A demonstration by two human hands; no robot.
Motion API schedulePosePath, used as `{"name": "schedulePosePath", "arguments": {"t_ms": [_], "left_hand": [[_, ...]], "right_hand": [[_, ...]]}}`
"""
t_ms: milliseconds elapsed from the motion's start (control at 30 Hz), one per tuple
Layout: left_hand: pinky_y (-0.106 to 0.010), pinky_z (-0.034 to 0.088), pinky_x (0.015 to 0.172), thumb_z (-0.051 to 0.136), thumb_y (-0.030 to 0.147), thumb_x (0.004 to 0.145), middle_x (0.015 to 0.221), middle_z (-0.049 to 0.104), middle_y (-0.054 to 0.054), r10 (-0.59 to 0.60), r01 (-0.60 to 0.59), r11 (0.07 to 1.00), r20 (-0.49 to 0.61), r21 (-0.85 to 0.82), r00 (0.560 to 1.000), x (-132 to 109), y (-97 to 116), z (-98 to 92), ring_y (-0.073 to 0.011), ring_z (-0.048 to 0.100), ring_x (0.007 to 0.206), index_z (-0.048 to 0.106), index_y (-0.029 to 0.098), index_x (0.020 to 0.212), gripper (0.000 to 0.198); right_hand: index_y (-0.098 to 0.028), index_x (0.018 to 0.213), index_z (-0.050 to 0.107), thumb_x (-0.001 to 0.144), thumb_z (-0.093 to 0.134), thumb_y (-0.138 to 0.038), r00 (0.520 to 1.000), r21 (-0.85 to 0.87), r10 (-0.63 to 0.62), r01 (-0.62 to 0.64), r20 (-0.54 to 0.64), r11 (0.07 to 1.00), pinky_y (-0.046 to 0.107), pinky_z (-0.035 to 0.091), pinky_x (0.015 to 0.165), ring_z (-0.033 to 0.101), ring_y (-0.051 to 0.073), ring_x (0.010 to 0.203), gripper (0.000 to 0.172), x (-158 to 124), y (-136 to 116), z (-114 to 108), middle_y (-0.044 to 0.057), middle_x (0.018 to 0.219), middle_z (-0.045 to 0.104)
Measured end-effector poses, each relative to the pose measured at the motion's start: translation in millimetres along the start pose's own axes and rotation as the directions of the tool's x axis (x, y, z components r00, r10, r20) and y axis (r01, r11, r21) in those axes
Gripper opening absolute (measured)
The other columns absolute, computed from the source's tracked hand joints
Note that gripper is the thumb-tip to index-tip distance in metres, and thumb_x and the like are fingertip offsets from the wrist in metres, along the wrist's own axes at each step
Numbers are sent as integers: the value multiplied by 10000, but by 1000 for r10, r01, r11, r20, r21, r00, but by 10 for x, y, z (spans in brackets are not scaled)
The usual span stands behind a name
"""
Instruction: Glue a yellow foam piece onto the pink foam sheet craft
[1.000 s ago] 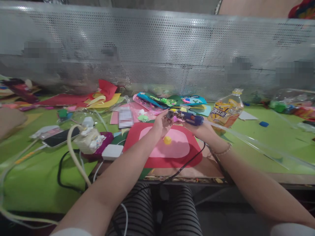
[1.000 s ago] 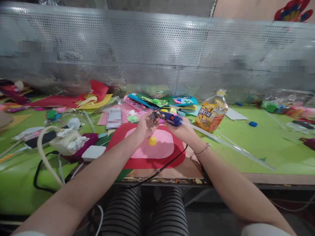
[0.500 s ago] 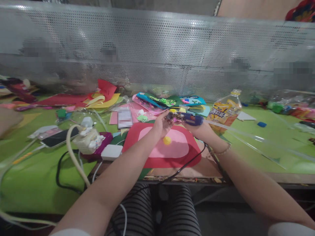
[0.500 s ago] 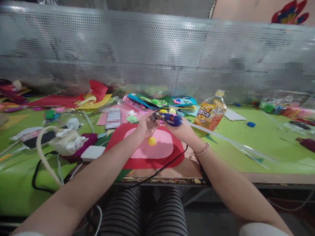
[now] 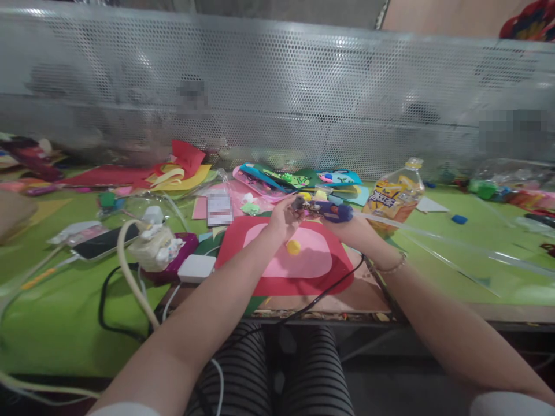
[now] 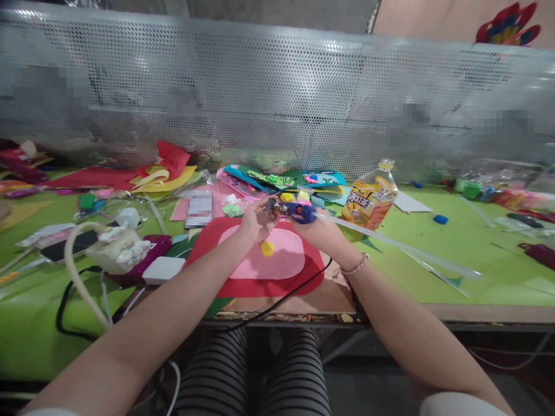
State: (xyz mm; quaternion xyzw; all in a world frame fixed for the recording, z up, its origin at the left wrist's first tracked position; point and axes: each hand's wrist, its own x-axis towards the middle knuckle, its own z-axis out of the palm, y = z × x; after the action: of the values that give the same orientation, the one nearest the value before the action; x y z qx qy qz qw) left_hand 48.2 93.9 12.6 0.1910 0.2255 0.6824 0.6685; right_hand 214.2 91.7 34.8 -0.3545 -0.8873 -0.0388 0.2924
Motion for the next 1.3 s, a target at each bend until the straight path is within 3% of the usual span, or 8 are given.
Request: {"name": "schedulePosePath", "arguments": {"t_ms": [133,400,667,967,1100,1300], "left_hand": [[-201,453,521,577,179,660,612,602,-15,4,-4,1000,21,7,1000,16,3,-8,-79,530,508,645,136,770,136],[-215,464,549,573,160,660,624,613,-14,21,-24,999,68,48,997,28,8,-35,-88,544,524,665,165,833,196],[-220,475,613,626,147,660,612,610,10,27,-27,999,-8,26,1000,6,-1,-28,-86,572,545,624,170,776,119],[-199,429,489,668,343,697,531,545,10,-80,80,997,-63,1,995,-23,17,35,-69,500,453,557,152,688,221],[-195,428,483,701,412,641,525,531,18,-50,52,998,-80,26,996,-15,17,47,-65,488,448,546,155,678,302],[-185,431,523,744,380,588,555,554,27,60,-54,995,-68,85,996,27,-18,-2,-56,510,475,548,159,684,311]], "right_hand": [[-204,701,503,769,428,-204,999,-1,50,-50,-15,999,274,397,597,502,153,616,102,3,-31,-5,19,647,550],[-209,701,564,737,497,-270,976,239,210,-219,64,946,276,406,534,528,163,575,97,7,-127,-78,5,583,548],[-189,645,551,708,589,-433,926,578,324,-374,193,725,247,335,418,411,104,380,255,-45,-64,-83,-45,392,441],[-174,591,553,728,579,-423,917,688,313,-393,246,610,236,300,388,391,90,340,285,-6,15,-83,-42,356,428],[-171,594,548,722,581,-432,908,666,317,-417,274,618,233,316,390,410,95,345,292,-9,21,-91,-41,358,436],[-172,632,571,715,576,-455,914,555,316,-405,253,726,230,338,394,419,100,358,295,-10,42,-61,-41,359,435]]}}
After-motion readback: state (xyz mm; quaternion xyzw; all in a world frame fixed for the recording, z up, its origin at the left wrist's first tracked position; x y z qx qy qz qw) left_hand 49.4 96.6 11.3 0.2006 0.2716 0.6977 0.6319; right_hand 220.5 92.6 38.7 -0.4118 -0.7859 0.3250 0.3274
